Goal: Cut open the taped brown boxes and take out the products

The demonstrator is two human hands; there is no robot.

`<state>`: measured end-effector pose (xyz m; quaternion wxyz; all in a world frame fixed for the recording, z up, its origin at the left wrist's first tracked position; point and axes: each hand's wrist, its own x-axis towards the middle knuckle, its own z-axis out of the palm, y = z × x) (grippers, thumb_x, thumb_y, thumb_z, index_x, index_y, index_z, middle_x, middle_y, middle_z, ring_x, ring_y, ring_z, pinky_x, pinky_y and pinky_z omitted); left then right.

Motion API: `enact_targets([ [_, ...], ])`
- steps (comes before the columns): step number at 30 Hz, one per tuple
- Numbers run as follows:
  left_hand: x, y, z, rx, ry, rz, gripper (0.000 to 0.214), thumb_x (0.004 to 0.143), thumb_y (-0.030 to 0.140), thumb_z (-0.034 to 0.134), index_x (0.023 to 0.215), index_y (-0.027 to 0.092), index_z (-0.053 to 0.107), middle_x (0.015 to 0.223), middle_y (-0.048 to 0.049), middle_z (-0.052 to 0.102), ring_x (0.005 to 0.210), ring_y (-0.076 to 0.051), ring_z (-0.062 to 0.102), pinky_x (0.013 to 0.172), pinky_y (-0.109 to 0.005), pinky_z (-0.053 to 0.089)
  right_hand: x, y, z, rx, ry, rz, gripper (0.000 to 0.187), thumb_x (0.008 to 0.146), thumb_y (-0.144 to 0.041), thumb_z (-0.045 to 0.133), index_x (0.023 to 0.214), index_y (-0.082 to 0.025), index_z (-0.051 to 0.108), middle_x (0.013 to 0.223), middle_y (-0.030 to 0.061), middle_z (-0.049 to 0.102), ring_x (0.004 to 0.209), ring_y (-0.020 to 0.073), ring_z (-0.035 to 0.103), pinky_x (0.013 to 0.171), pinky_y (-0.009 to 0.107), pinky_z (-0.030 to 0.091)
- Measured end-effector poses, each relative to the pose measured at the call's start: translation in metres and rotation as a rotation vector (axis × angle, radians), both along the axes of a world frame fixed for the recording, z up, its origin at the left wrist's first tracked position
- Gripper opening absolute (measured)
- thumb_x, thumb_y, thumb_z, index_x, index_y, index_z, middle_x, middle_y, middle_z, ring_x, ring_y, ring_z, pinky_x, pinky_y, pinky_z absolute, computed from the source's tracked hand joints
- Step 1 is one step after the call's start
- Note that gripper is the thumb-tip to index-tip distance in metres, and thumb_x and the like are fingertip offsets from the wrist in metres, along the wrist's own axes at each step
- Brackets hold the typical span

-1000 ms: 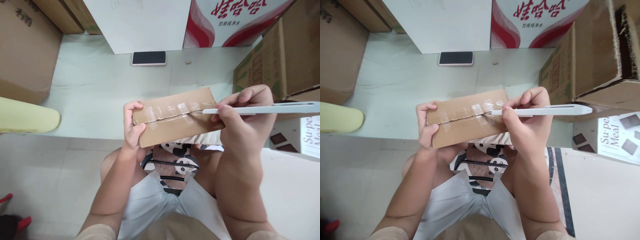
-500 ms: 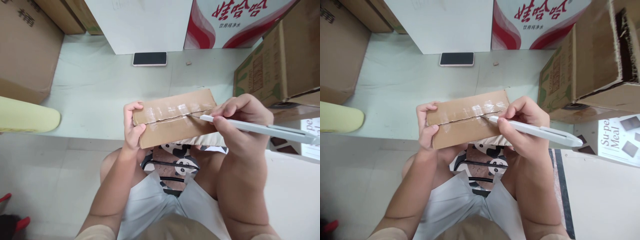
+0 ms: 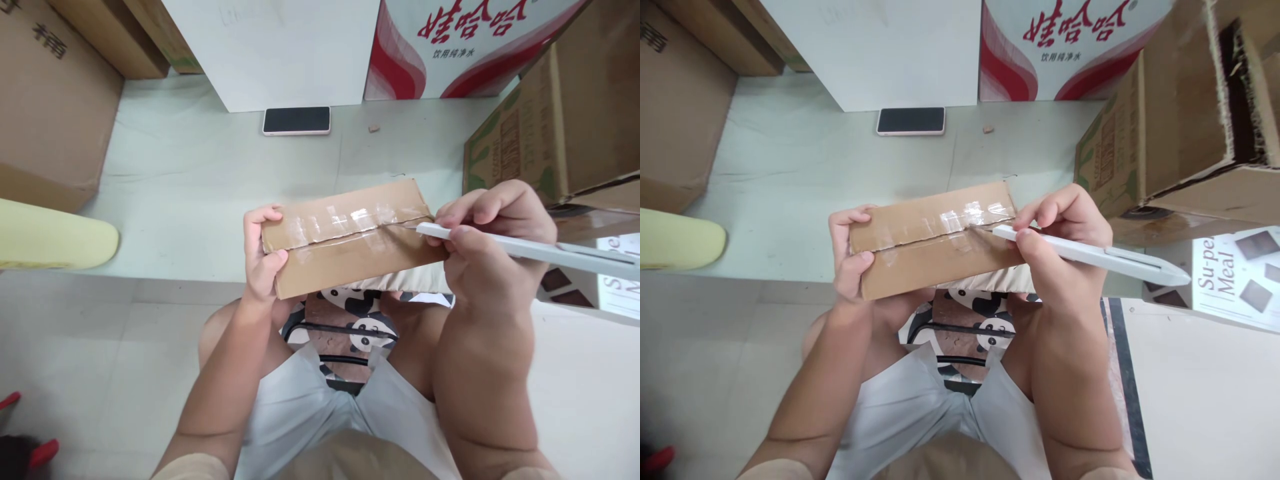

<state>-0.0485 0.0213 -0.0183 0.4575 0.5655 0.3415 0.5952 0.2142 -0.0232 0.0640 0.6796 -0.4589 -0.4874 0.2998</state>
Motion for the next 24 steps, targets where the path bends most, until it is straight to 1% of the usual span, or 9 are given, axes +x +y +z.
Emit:
enact_targets([
  [3,0.001,-0.001,0.002,-0.016,0.017,0.013,0.054,0.071,0.057,0.082,0.111,0.029,0.060,0.118,-0.0052,0.057,0.110,-0.027,0.058,0.097,-0.043,0.053,-0.003,0.000,0.002,0.042,0.059,-0.082,0.021,0.068,-0.012,0.068,0.074,-0.025,0.053,0.071,-0.0048,0.066,0.061,0.0116,0.060,0.053,0.027,0.052],
  [6,0.002,-0.002,0.003,-0.022,0.026,0.035,0.055,0.069,0.059,0.083,0.109,0.029,0.061,0.117,-0.0052,0.058,0.111,-0.028,0.058,0.096,-0.044,0.053,-0.005,0.000,0.005,0.088,0.069,-0.145,0.029,0.068,-0.012,0.076,0.076,-0.025,0.052,0.076,-0.0049,0.067,0.074,0.0141,0.068,0.072,0.034,0.061],
  [8,0.002,-0.003,0.004,-0.021,0.027,0.043,0.054,0.068,0.059,0.083,0.109,0.030,0.062,0.117,-0.0052,0.059,0.112,-0.028,0.059,0.096,-0.044,0.053,-0.006,-0.001,0.006,0.116,0.018,-0.115,0.035,0.069,-0.017,0.086,0.078,-0.026,0.053,0.082,-0.0039,0.068,0.085,0.0157,0.071,0.089,0.041,0.063],
  [11,0.004,-0.004,0.004,-0.018,0.019,0.054,0.051,0.071,0.058,0.081,0.109,0.030,0.063,0.119,-0.0052,0.060,0.113,-0.028,0.059,0.098,-0.043,0.053,-0.008,-0.003,0.008,0.151,-0.022,-0.063,0.040,0.071,-0.027,0.092,0.080,-0.026,0.054,0.087,-0.0033,0.069,0.091,0.0158,0.073,0.102,0.046,0.062],
  [14,0.004,-0.005,0.005,-0.005,0.014,0.068,0.049,0.073,0.059,0.080,0.109,0.030,0.063,0.119,-0.0055,0.060,0.113,-0.028,0.059,0.099,-0.043,0.053,-0.012,-0.005,0.009,0.120,0.029,-0.093,0.043,0.073,-0.031,0.093,0.083,-0.026,0.052,0.088,-0.0049,0.073,0.090,0.0159,0.076,0.097,0.042,0.064],
  [17,0.005,-0.004,0.005,0.006,0.017,0.067,0.049,0.073,0.060,0.080,0.108,0.030,0.063,0.116,-0.0055,0.060,0.109,-0.027,0.059,0.095,-0.043,0.054,-0.014,-0.004,0.010,0.099,0.104,-0.207,0.039,0.080,-0.036,0.087,0.087,-0.027,0.050,0.079,-0.0078,0.074,0.070,0.0142,0.074,0.070,0.033,0.065],
  [19,0.006,-0.005,0.005,0.001,0.005,0.062,0.048,0.074,0.060,0.079,0.108,0.030,0.063,0.117,-0.0055,0.060,0.106,-0.026,0.059,0.094,-0.042,0.054,-0.015,-0.003,0.010,0.093,0.129,-0.235,0.036,0.083,-0.035,0.084,0.090,-0.028,0.049,0.075,-0.0083,0.074,0.062,0.0146,0.072,0.061,0.032,0.062],
  [22,0.007,-0.005,0.005,0.002,-0.014,0.066,0.048,0.076,0.061,0.078,0.110,0.029,0.063,0.117,-0.0060,0.060,0.107,-0.026,0.059,0.095,-0.042,0.053,-0.015,-0.003,0.010,0.056,0.093,-0.203,0.034,0.082,-0.026,0.081,0.091,-0.028,0.048,0.074,-0.0073,0.074,0.068,0.0166,0.076,0.066,0.034,0.063],
  [24,0.008,-0.005,0.005,-0.001,-0.004,0.077,0.049,0.077,0.063,0.077,0.109,0.029,0.063,0.117,-0.0061,0.060,0.109,-0.027,0.059,0.096,-0.043,0.052,-0.015,-0.003,0.009,0.055,0.053,-0.203,0.033,0.082,-0.022,0.078,0.088,-0.027,0.047,0.069,-0.0089,0.067,0.068,0.0166,0.076,0.070,0.035,0.062],
])
